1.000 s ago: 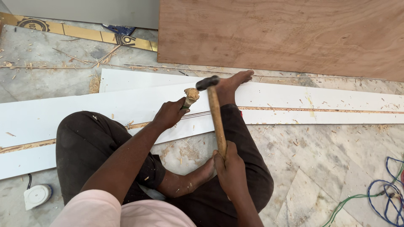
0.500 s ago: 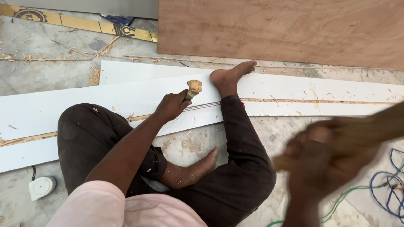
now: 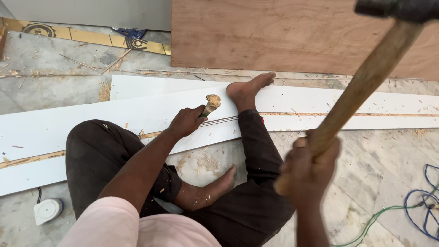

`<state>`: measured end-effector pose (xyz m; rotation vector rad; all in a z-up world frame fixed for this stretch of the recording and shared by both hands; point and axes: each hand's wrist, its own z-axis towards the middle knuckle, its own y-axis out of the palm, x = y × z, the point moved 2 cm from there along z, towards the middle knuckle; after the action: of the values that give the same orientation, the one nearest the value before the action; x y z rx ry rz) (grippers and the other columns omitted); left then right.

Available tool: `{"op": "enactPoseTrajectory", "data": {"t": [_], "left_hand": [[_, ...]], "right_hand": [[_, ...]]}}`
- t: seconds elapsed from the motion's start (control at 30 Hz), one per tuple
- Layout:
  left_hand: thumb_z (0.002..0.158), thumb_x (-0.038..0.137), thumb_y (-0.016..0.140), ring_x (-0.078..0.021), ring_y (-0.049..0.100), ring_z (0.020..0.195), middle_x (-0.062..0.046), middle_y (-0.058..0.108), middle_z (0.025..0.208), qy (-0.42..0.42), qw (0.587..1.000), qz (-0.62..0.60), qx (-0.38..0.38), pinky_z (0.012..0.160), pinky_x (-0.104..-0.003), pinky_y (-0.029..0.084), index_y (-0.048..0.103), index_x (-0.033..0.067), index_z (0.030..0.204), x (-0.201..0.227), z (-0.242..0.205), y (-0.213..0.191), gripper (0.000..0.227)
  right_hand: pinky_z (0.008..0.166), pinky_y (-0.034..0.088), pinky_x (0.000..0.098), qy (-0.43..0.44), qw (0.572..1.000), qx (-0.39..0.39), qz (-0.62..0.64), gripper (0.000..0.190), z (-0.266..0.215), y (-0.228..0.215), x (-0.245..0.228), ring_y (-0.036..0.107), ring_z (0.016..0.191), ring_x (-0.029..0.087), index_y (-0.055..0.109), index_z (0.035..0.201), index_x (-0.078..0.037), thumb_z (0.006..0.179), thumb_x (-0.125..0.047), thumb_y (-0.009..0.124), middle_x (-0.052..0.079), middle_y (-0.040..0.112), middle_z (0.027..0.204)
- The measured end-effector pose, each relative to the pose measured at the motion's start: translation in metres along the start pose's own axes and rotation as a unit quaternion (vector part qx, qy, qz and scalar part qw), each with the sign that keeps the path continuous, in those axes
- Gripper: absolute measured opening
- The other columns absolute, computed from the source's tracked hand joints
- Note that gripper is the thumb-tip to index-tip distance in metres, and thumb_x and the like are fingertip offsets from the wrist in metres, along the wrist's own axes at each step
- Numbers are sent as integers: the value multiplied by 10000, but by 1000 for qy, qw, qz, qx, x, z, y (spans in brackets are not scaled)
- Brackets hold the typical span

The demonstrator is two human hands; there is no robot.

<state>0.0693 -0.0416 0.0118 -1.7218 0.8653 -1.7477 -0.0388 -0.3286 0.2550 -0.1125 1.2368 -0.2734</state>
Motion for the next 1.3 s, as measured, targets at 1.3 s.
{"op": "enactPoseTrajectory", "data": {"t": [1.3], "left_hand": [[959, 263, 606, -357, 712, 948, -154, 729, 1017, -5, 981, 140, -135, 799, -507, 563, 617, 184, 1243, 5, 48, 38, 295]], "right_hand": [[435, 480, 301, 353, 913, -194, -66, 191, -22, 45, 103, 534, 488, 135, 542, 1070, -52, 953, -201, 565, 46, 551, 687]]}}
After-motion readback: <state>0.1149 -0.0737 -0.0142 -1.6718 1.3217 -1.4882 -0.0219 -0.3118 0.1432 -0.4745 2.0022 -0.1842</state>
